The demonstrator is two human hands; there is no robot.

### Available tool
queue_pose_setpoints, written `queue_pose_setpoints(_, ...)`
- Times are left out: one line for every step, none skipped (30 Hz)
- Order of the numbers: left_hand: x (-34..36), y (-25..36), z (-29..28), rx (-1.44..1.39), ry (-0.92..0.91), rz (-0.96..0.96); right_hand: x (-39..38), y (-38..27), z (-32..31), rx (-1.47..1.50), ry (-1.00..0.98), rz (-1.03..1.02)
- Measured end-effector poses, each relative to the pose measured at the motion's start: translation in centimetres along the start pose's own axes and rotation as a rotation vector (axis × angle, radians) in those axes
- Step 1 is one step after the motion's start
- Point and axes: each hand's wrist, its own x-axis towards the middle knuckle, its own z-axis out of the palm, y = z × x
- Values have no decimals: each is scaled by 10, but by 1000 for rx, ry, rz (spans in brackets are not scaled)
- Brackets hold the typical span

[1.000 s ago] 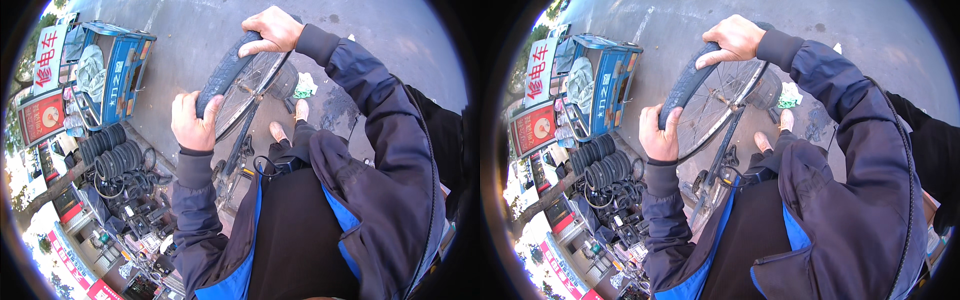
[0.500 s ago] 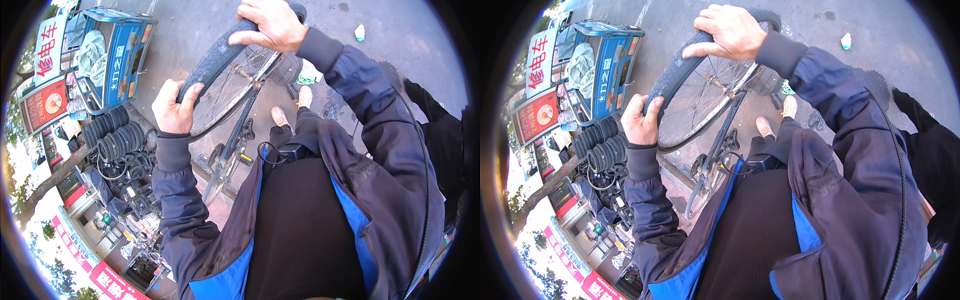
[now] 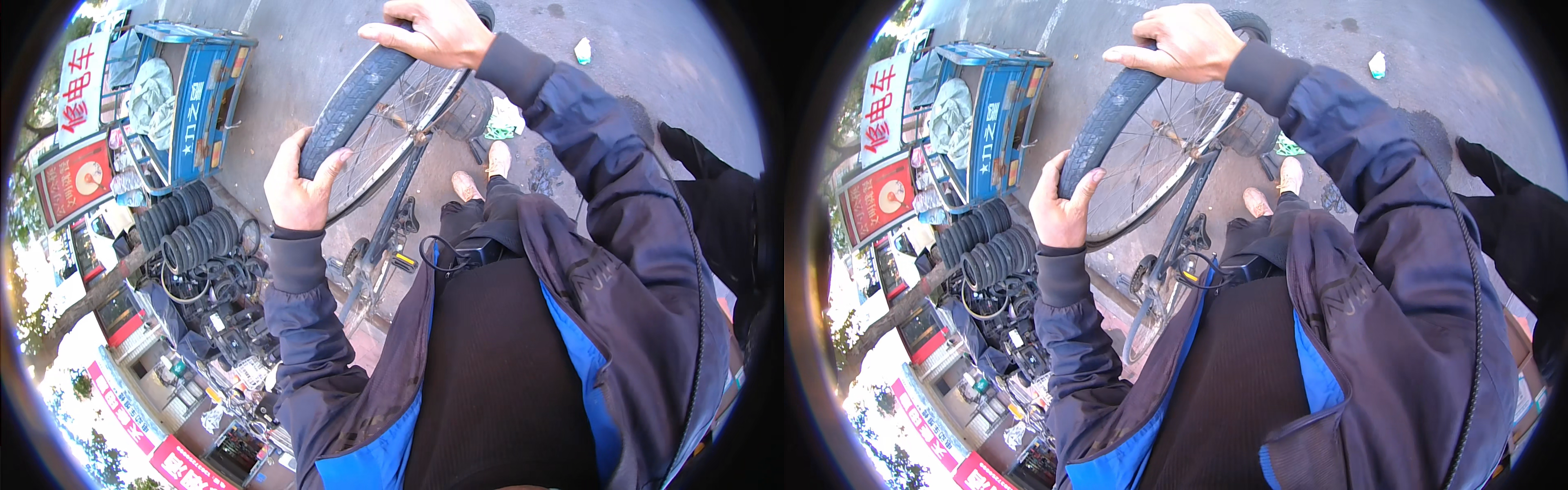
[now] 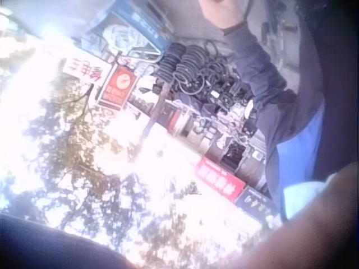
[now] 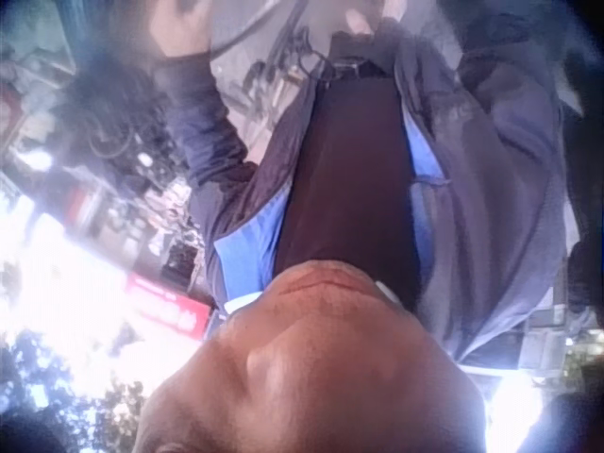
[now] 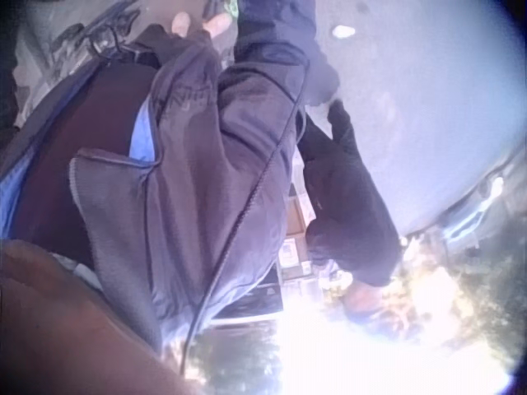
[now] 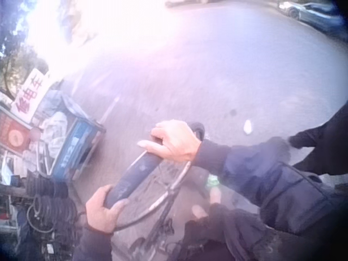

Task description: The person holds a bicycle wheel and repeatedly presses the tire bead onto the rim with both hands, rotating the wheel to work the tire into place. The person continues this process around the circumference of the wheel without using tools.

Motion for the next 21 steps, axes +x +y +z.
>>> queue_pose_setpoints(-1, 0, 0, -18, -4, 11, -10, 0, 1, -4, 50, 23)
queue_pose_setpoints(-2, 0, 1, -10, -7, 27, -27, -2, -1, 50, 142, 110)
queue_pose_setpoints(-3, -1, 1, -11, -2, 37, -35, -1, -3, -27, 304, -1)
queue_pose_setpoints(-4, -2, 2, -26, 18, 55, -55, -5, -12, 5, 397, 99)
queue_pose_setpoints(-4, -3, 2, -38, 17, 45, -73, -15, -10, 297, 495, 316)
queue_pose_setpoints(-4, -4, 3, -61, 15, 42, -89, -27, -8, 603, 524, 625)
queue_pose_setpoints(-3, -5, 3, -82, 6, 45, -102, -40, 1, 840, 418, 866)
queue_pose_setpoints(-2, -5, 4, -68, 18, 64, -108, -54, 14, 1270, 329, 1044)
queue_pose_setpoints(-1, -6, 4, -69, 18, 74, -114, -70, 30, 1535, 284, 981)
queue_pose_setpoints(0, -7, 4, -71, 20, 79, -112, -80, 44, 1654, 204, 860)
queue_pose_setpoints(-1, -8, 4, -75, 16, 64, -109, -87, 56, 1825, 157, 660)
queue_pose_setpoints(-1, -8, 3, -58, 9, 24, -105, -90, 62, 1851, 200, 691)
queue_pose_setpoints(-2, -8, 2, 28, 29, 111, -102, -93, 66, 1948, 197, 565)
queue_pose_setpoints(-2, -8, 1, 112, 47, 179, -101, -95, 68, 1958, 221, 645)
queue_pose_setpoints(-3, -8, 1, 189, 64, 216, -99, -97, 69, 2010, 217, 633)
queue_pose_setpoints(-6, -8, 1, 198, 60, 223, -97, -97, 68, 2078, 218, 599)
queue_pose_setpoints(-8, -7, 2, 181, 73, 215, -95, -97, 67, 2092, 204, 588)
queue_pose_setpoints(-9, -6, 2, 167, 85, 209, -94, -96, 66, 2122, 202, 544)
queue_pose_setpoints(-9, -6, 3, 152, 96, 204, -95, -96, 66, 2151, 178, 506)
queue_pose_setpoints(-10, -5, 3, 134, 102, 200, -94, -95, 67, 2122, 155, 443)
queue_pose_setpoints(-10, -5, 3, 131, 101, 186, -94, -94, 69, 2154, 133, 403)
